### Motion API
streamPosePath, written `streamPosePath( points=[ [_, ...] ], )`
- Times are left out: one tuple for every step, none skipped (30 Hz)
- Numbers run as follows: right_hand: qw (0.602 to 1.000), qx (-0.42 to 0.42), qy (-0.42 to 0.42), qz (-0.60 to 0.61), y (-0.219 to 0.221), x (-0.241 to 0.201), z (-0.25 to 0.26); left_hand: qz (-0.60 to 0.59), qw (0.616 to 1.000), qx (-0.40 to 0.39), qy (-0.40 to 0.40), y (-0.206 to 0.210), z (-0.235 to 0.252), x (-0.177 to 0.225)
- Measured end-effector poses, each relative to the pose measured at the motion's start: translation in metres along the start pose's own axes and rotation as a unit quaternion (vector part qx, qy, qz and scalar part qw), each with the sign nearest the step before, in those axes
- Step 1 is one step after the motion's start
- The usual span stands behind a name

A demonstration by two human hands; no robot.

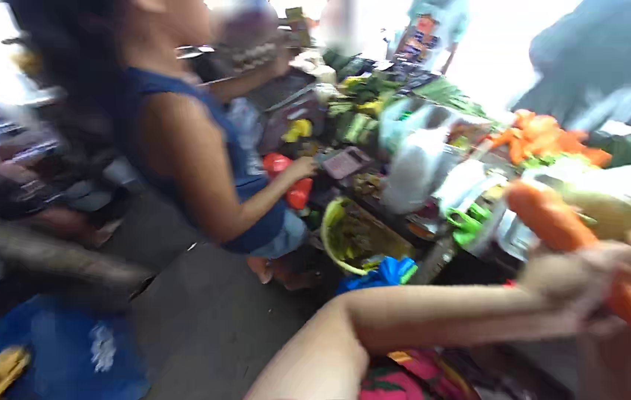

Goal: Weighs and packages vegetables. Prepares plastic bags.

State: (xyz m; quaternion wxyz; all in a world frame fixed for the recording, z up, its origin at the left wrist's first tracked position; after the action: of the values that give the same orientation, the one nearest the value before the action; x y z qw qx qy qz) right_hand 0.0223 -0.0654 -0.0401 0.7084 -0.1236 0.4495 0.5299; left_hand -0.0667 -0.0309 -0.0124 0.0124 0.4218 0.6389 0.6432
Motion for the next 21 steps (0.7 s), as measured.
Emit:
streamPosePath(
  points=[
    [0.997, 0.02, -0.059, -0.045, -0.014, 0.004, -0.002, 0.017, 0.999, -0.009, -0.043, -0.005, 0.003, 0.0],
    [0.991, 0.033, -0.097, -0.092, -0.019, 0.003, -0.005, 0.04, 0.997, -0.013, -0.064, -0.01, 0.005, -0.001],
    [0.985, 0.034, -0.117, -0.121, -0.018, 0.001, -0.006, 0.064, 0.996, -0.021, -0.065, -0.014, 0.009, -0.002],
    [0.982, 0.034, -0.12, -0.142, -0.017, 0.0, -0.008, 0.089, 0.994, -0.03, -0.061, -0.017, 0.011, -0.002],
    [0.979, 0.033, -0.111, -0.166, -0.016, -0.001, -0.008, 0.114, 0.991, -0.04, -0.06, -0.02, 0.013, -0.002],
    [0.976, 0.037, -0.093, -0.194, -0.017, -0.004, -0.008, 0.134, 0.988, -0.047, -0.062, -0.02, 0.014, -0.002],
    [0.97, 0.045, -0.069, -0.231, -0.018, -0.007, -0.007, 0.148, 0.986, -0.053, -0.064, -0.02, 0.015, -0.002],
    [0.96, 0.048, -0.039, -0.274, -0.02, -0.011, -0.004, 0.154, 0.984, -0.058, -0.07, -0.019, 0.017, -0.002],
    [0.949, 0.042, -0.01, -0.312, -0.023, -0.014, 0.0, 0.156, 0.983, -0.063, -0.079, -0.018, 0.018, -0.003],
    [0.941, 0.025, 0.016, -0.338, -0.025, -0.017, 0.005, 0.162, 0.98, -0.069, -0.089, -0.018, 0.021, -0.003],
    [0.935, 0.0, 0.041, -0.352, -0.026, -0.019, 0.01, 0.169, 0.978, -0.075, -0.098, -0.018, 0.024, -0.002],
    [0.932, -0.028, 0.068, -0.355, -0.027, -0.022, 0.014, 0.178, 0.975, -0.079, -0.108, -0.019, 0.027, -0.001],
    [0.929, -0.053, 0.091, -0.355, -0.027, -0.025, 0.017, 0.187, 0.971, -0.088, -0.122, -0.019, 0.03, 0.001],
    [0.928, -0.073, 0.107, -0.349, -0.027, -0.029, 0.018, 0.194, 0.966, -0.098, -0.137, -0.019, 0.031, 0.004],
    [0.93, -0.09, 0.112, -0.337, -0.027, -0.032, 0.019, 0.198, 0.962, -0.109, -0.152, -0.018, 0.031, 0.008],
    [0.933, -0.108, 0.112, -0.324, -0.026, -0.036, 0.018, 0.212, 0.956, -0.117, -0.166, -0.018, 0.03, 0.012],
    [0.933, -0.127, 0.106, -0.319, -0.026, -0.039, 0.016, 0.228, 0.949, -0.122, -0.181, -0.02, 0.028, 0.016],
    [0.934, -0.144, 0.097, -0.313, -0.025, -0.04, 0.014, 0.243, 0.943, -0.124, -0.19, -0.024, 0.027, 0.019],
    [0.937, -0.156, 0.088, -0.299, -0.023, -0.04, 0.011, 0.254, 0.94, -0.121, -0.193, -0.028, 0.026, 0.021],
    [0.944, -0.166, 0.082, -0.272, -0.02, -0.04, 0.006, 0.259, 0.939, -0.123, -0.191, -0.034, 0.025, 0.023],
    [0.952, -0.167, 0.073, -0.245, -0.017, -0.039, -0.001, 0.261, 0.939, -0.134, -0.18, -0.04, 0.024, 0.025]
  ],
)
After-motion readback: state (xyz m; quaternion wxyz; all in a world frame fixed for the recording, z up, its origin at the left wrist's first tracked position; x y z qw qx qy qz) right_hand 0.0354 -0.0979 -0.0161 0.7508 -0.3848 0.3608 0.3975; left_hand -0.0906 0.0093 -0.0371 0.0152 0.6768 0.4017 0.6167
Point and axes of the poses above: each hand's wrist, its own z-axis towards the middle knuckle, its own y-axis out of the palm, x = y × z, the point moved 4 cm from there along z, towards the middle knuckle, and after that the axes turned 2 degrees about -y, right-handed, at the moved point
